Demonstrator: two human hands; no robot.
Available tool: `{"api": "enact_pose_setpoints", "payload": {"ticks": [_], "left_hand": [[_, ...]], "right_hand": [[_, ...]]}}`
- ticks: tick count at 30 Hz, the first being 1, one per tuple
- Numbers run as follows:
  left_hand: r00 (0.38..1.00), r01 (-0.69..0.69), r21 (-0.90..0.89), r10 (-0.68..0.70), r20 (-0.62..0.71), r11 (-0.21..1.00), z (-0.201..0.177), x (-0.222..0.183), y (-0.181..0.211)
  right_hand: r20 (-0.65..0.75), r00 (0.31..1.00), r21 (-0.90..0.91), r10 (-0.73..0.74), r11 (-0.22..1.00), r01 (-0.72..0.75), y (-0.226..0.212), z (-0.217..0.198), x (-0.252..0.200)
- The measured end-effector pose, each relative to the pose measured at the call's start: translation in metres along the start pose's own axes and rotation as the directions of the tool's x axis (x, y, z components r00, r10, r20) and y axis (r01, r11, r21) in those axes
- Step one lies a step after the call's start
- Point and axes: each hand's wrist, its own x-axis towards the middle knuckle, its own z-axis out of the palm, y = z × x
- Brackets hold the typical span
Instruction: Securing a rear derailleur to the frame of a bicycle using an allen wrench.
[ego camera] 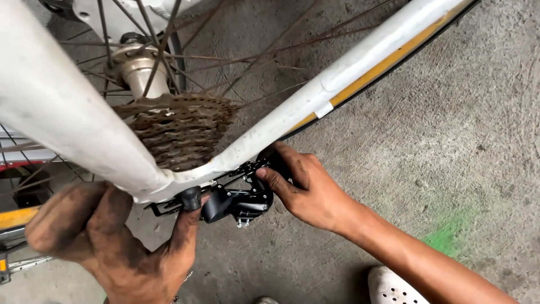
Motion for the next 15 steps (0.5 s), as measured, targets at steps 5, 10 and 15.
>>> {"api": "enact_pose_setpoints", "payload": {"ticks": [5, 10, 15], "left_hand": [[1.000, 0.017, -0.035, -0.017, -0.014, 0.999, -0.005, 0.012, 0.012], [0.999, 0.034, -0.054, -0.035, -0.009, 0.998, -0.008, 0.025, 0.023], [0.997, 0.076, -0.134, -0.076, 0.006, 0.988, -0.008, 0.031, 0.029]], "right_hand": [[0.047, 0.999, -0.069, 0.012, 0.998, -0.009, -0.001, -0.002, 0.000], [0.080, 0.997, -0.021, 0.024, 1.000, -0.022, 0.003, 0.003, 0.000], [0.168, 0.980, -0.057, 0.106, 0.994, -0.098, 0.001, -0.006, 0.000]]}}
